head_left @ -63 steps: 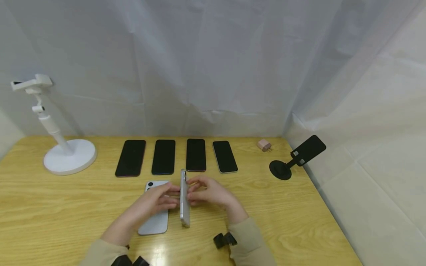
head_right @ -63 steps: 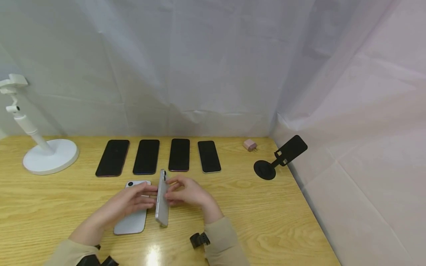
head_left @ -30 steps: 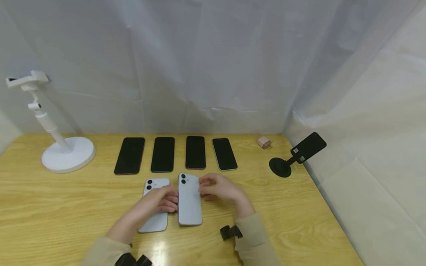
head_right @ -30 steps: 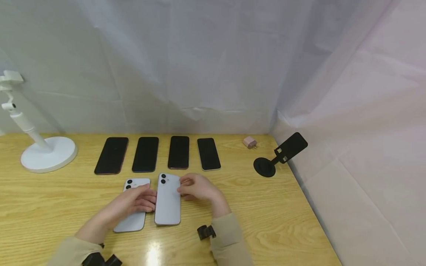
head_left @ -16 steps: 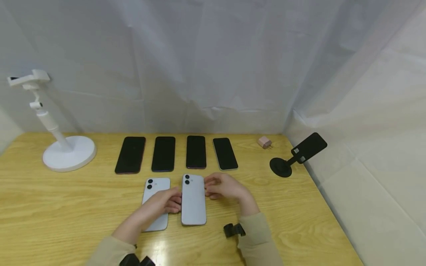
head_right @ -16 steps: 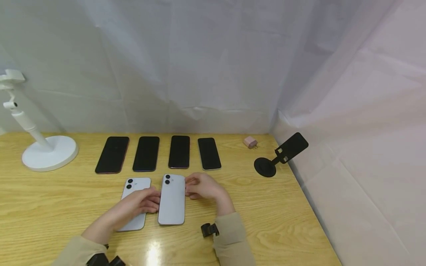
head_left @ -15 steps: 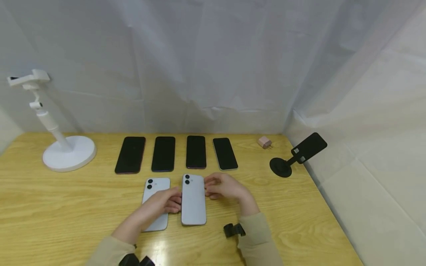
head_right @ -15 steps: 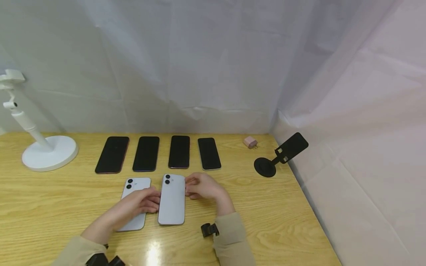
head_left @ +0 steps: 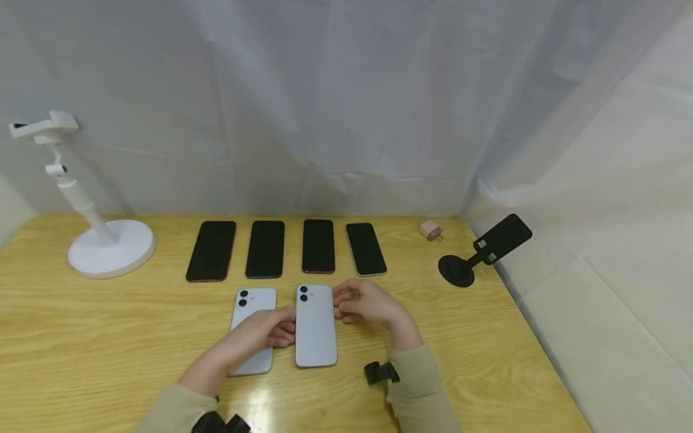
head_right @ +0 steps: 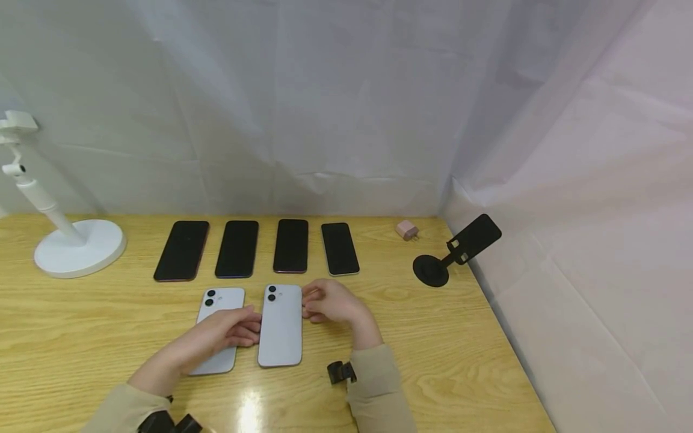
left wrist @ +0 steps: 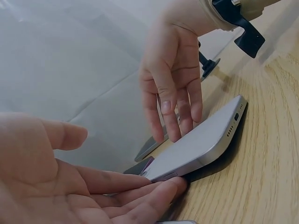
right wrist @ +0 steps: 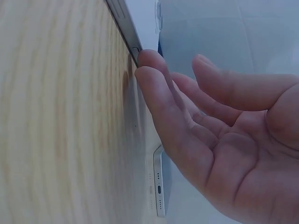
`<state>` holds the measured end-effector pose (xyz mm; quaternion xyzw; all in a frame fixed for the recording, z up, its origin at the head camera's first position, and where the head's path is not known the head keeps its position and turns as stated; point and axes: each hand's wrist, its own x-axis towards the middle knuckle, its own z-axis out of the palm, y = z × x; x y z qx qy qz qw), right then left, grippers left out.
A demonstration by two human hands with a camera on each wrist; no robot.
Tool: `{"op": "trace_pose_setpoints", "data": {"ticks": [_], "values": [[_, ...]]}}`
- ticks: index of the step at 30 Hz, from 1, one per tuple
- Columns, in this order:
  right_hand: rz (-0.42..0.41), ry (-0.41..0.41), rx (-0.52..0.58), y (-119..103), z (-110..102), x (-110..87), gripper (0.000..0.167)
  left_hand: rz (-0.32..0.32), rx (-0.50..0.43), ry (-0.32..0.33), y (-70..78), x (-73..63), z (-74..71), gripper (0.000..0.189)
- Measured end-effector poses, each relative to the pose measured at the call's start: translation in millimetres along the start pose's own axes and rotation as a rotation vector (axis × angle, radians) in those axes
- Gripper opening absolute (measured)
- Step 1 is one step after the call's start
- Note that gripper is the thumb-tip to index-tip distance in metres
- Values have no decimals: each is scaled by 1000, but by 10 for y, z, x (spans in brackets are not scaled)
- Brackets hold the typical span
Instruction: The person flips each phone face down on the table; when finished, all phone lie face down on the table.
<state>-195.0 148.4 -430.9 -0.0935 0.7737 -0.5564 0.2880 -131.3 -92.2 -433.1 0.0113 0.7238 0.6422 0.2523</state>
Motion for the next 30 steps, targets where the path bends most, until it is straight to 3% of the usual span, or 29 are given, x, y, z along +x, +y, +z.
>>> {"op": "trace_pose_setpoints", "data": {"ticks": [21,26,30], "values": [[12,9,-13,-23,12,7,32,18,-25,-23,23,-28,-74,52],[-12,15,-44,-37,8,-4,32,36,-52,-15,75,-63,-191,52],[-62,48,-128,-51,9,-9,32,68,-54,9,117,-98,-384,53]]}}
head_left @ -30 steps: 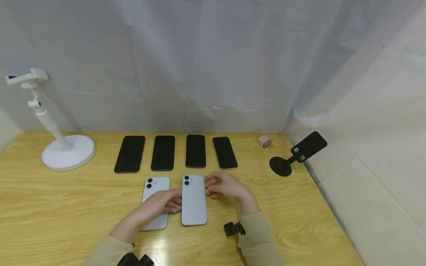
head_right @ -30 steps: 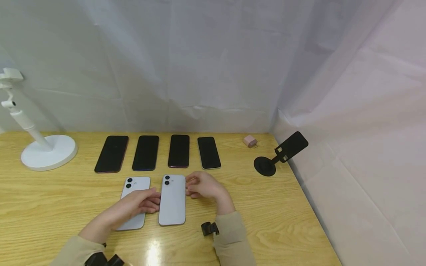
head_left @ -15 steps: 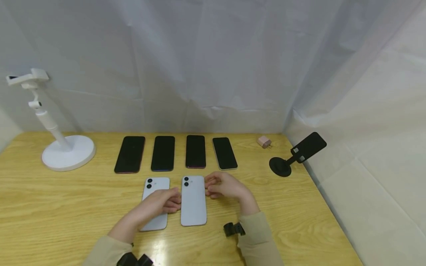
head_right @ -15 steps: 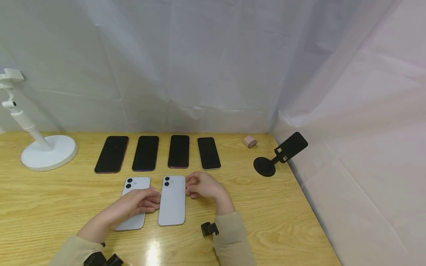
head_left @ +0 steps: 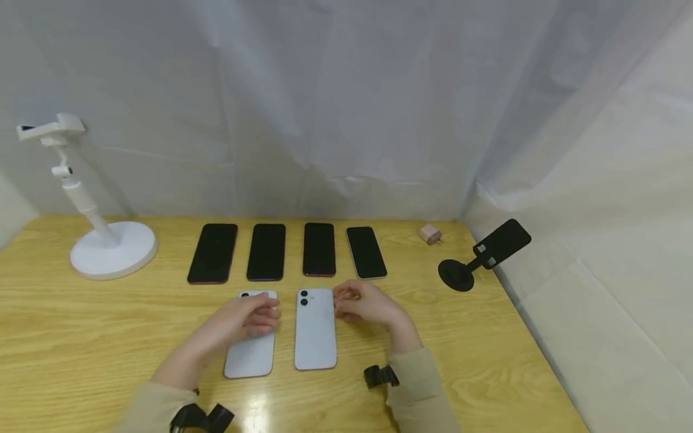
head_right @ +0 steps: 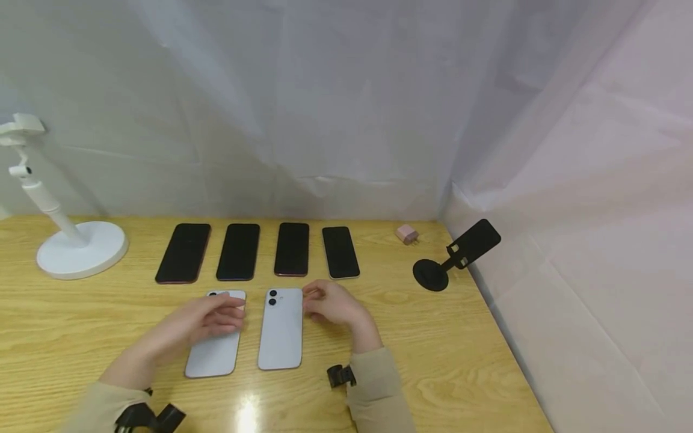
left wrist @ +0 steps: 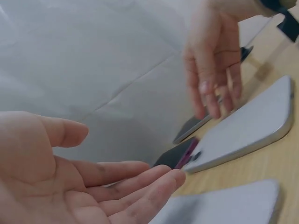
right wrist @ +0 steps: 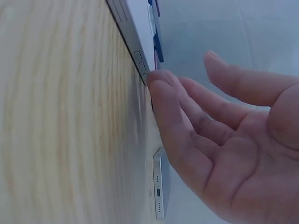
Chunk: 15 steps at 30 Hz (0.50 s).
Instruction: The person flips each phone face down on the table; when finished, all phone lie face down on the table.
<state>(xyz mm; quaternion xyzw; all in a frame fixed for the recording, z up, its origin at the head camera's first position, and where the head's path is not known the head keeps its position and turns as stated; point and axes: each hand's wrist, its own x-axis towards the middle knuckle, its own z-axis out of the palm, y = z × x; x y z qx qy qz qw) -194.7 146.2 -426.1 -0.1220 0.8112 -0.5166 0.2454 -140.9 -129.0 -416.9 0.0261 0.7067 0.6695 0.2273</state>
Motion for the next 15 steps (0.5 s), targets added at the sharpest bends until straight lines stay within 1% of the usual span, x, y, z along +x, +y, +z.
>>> {"op": "trace_pose_setpoints", "data": {"ticks": [3,5,6,7,8,10,12,13,14,15], "values": [[-43,30,-74,-11,19,20,33,61,54,47,31,-46,-192,54],[-66,28,-78,-24,55,33,33,102,108,94,33,-86,-330,56],[-72,28,-79,-32,81,41,34,119,118,115,26,-101,-402,58],[-80,24,-72,-73,113,31,33,133,108,136,-33,-86,-497,61],[-84,17,-60,-85,147,44,33,142,100,156,-58,-91,-571,63],[-84,3,-46,-121,222,76,33,166,52,193,-204,-43,-765,67],[-88,-17,-44,-178,296,134,34,170,9,244,-309,-8,-914,70],[-93,-35,-35,-222,334,168,34,178,-15,269,-359,6,-978,70],[-100,-53,-28,-236,371,231,35,185,-30,292,-356,-15,-1007,68],[-109,-73,-17,-284,413,276,36,195,-65,315,-385,-9,-1046,68]]}}
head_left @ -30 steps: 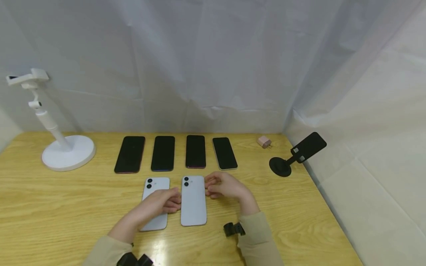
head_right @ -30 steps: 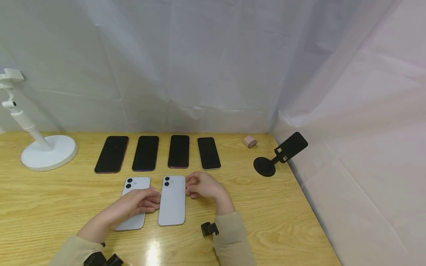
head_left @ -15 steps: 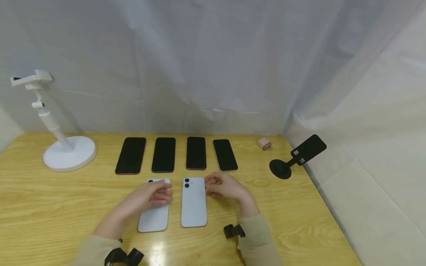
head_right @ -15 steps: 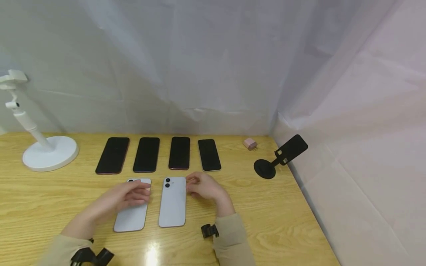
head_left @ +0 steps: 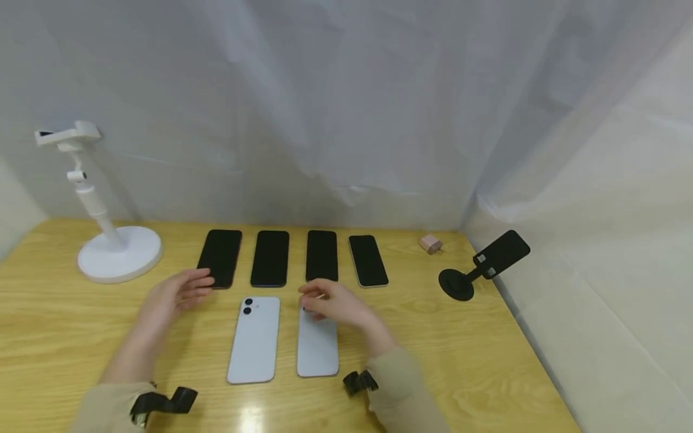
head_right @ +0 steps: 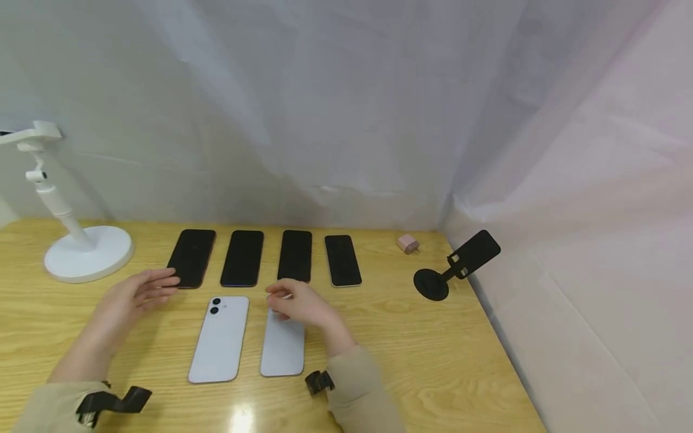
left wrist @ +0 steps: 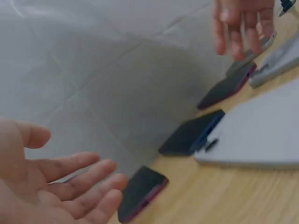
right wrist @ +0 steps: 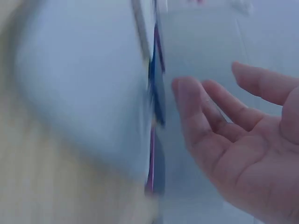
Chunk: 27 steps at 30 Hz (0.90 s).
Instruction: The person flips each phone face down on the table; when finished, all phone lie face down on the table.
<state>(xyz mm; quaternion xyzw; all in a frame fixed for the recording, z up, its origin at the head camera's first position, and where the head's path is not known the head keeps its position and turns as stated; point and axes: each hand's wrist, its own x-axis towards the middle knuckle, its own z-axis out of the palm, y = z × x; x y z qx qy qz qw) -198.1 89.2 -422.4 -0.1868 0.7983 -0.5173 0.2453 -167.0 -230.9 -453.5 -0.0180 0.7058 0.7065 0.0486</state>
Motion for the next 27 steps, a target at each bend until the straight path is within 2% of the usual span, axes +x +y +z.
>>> {"op": "trace_pose_setpoints", "data": {"ticks": [3,7,10,14,17,21,24,27], "values": [[-26,-58,80,-119,146,204,38,7,-127,98,24,-38,-27,55],[-13,-75,171,-216,355,513,40,76,-261,224,-7,-48,-3,27],[21,-38,197,-262,492,728,40,128,-273,290,-79,-45,14,26],[76,3,254,-293,618,945,40,176,-322,308,-195,-36,12,29],[125,14,355,-316,674,1045,41,198,-275,303,-230,-27,11,41],[163,26,464,-361,726,1122,43,172,-99,290,-201,-17,11,58],[168,25,489,-391,759,1161,45,128,-8,274,-164,-9,0,61],[169,25,494,-407,789,1188,47,96,35,261,-138,-6,-22,61]]}}
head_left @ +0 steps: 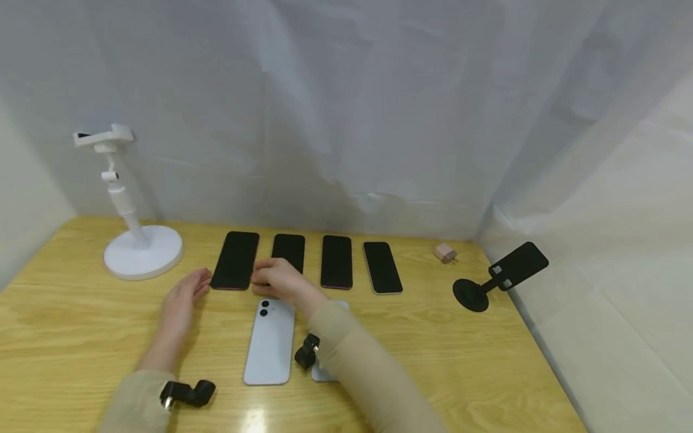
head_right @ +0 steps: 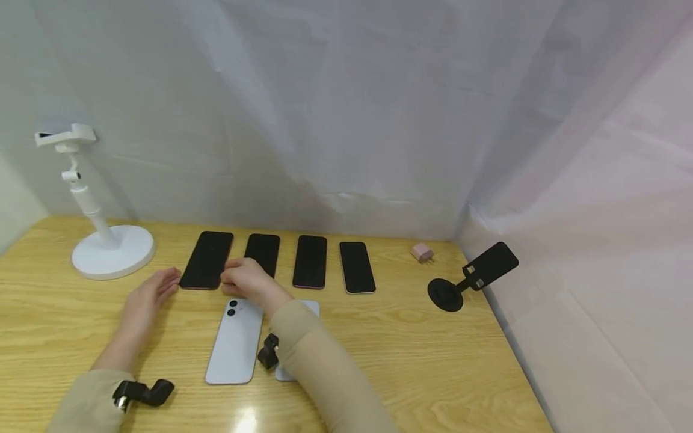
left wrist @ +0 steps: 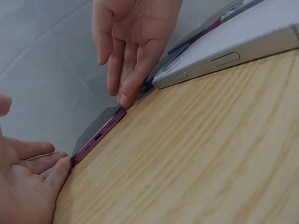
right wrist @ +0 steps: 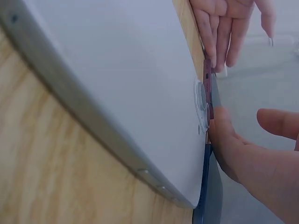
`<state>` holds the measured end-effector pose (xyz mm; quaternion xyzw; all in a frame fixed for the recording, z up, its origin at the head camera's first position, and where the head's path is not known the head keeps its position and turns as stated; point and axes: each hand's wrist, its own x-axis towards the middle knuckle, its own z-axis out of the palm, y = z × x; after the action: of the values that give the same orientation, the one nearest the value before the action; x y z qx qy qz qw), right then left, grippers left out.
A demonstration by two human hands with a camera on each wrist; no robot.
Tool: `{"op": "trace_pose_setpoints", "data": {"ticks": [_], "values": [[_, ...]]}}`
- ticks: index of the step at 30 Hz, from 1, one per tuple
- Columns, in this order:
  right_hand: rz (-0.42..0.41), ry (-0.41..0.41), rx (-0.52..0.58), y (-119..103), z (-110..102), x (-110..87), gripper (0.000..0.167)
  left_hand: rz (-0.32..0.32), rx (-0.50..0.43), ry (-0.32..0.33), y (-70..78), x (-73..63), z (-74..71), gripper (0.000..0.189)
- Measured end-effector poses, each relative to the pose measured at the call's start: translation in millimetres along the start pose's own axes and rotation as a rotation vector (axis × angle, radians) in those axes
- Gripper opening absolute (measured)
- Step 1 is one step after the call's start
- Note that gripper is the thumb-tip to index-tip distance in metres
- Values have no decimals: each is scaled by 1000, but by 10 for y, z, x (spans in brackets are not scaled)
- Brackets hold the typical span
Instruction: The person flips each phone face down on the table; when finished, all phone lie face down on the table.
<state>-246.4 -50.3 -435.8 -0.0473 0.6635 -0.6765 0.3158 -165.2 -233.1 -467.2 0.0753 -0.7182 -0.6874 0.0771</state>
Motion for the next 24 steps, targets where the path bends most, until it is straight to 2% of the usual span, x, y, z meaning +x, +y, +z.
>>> {"op": "trace_pose_setpoints", "data": {"ticks": [7,14,18,24], "values": [[-22,30,-22,40,22,20,46,7,118,-60,10,-23,-12,63],[-6,70,23,32,25,29,45,44,89,-48,-3,-25,-5,63],[-5,93,68,23,10,46,48,54,115,-50,-16,-20,-13,66],[-42,87,110,-4,7,72,53,66,135,-60,-38,-12,-26,64]]}}
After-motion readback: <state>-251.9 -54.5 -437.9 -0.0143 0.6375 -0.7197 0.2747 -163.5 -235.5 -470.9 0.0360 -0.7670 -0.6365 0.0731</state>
